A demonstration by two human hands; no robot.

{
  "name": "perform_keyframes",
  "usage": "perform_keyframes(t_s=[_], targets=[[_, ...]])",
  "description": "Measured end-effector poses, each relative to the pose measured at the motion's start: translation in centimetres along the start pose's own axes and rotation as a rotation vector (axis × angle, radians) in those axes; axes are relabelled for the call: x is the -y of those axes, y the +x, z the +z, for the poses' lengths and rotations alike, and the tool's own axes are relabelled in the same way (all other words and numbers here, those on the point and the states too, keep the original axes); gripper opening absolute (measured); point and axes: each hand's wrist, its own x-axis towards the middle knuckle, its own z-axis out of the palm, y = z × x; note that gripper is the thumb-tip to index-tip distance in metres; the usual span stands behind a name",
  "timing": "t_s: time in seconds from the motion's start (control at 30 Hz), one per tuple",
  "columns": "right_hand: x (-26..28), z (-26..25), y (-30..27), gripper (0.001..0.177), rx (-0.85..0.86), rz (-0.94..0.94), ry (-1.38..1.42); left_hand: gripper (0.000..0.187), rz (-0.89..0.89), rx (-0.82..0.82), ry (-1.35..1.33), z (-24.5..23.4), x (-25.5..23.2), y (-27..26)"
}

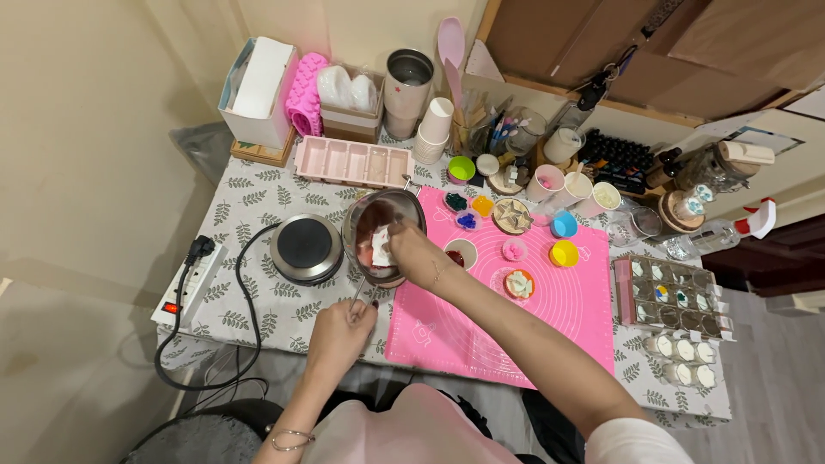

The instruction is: The person wipes a small metal pot with a tissue, places finished white candles on an electric warmer, and pours red melted wax from a paper cup into a pink silicone mold on the work mat, filling its cavities.

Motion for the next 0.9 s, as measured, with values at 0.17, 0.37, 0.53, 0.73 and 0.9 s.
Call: perform_keyframes(t_s=[0.17, 0.37, 0.53, 0.73, 0.9], targets=[[0.9, 1.2, -0.2, 0.019, -0.030, 0.064, 0.185, 0.033, -0.017, 0.022, -0.018, -0.7, -0.7, -0.4], [2.9, -4.1, -0.7, 0.018, -0.162, 0.143, 0.344, 0.030, 0.005, -0.001, -0.042, -1.6, -0.8, -0.5], [4.5, -10.4, -2.6, 0.015, -0.214, 0.199, 0.321, 0.030, 0.009, -0.026, -0.058, -2.0, -0.8, -0.6], [5.2, -12.3, -5.0, 0.019, -0.336, 0.358, 0.306, 0.033, 0.017, -0.018, -0.075, -2.6, -0.4, -0.9], [5.9, -12.4, -6.1, 0.020, -0.272, 0.350, 0.279, 0.032, -0.011, -0.005, -0.128, -2.4, -0.4, -0.9]])
